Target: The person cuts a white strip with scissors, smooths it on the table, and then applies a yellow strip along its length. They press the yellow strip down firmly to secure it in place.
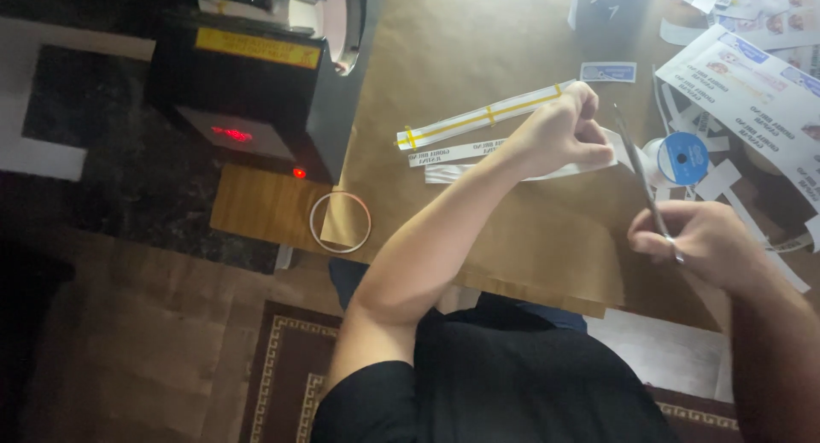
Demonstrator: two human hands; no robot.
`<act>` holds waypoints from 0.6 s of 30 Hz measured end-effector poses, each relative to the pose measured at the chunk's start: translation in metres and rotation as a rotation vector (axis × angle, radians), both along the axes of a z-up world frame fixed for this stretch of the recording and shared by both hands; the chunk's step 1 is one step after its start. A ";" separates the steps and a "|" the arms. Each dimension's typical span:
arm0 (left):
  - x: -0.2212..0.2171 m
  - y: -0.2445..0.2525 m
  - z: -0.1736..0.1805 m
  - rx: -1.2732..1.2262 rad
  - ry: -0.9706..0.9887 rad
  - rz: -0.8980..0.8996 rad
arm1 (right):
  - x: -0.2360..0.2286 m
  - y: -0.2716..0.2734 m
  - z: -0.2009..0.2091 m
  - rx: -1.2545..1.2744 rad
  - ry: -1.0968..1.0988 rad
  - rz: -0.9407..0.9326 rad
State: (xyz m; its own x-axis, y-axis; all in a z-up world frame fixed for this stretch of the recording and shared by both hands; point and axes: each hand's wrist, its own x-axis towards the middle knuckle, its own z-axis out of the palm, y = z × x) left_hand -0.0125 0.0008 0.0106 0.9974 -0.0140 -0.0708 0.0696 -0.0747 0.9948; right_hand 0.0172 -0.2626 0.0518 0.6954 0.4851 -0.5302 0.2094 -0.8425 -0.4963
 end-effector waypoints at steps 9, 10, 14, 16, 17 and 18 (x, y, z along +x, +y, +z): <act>-0.014 0.006 0.023 0.213 -0.069 -0.062 | -0.031 -0.108 -0.011 -0.465 -0.302 -0.075; -0.016 0.006 0.023 0.241 -0.107 -0.070 | -0.036 -0.118 -0.016 -0.499 -0.344 -0.073; -0.022 -0.001 0.040 0.365 -0.085 -0.101 | -0.030 -0.165 -0.053 -0.422 -0.450 -0.107; -0.023 -0.004 0.038 0.390 -0.059 -0.172 | -0.031 -0.153 -0.035 -0.627 -0.391 -0.074; -0.024 -0.003 0.040 0.393 -0.066 -0.169 | -0.026 -0.161 -0.042 -0.624 -0.399 -0.075; -0.024 -0.005 0.040 0.418 -0.024 -0.184 | -0.024 -0.171 -0.049 -0.649 -0.485 0.010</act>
State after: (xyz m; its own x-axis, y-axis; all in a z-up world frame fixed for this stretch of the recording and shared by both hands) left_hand -0.0361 -0.0042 0.0508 0.9824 -0.1660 -0.0854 -0.0047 -0.4794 0.8776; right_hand -0.0068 -0.4337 0.0031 0.9172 0.1917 -0.3492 0.2850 -0.9283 0.2389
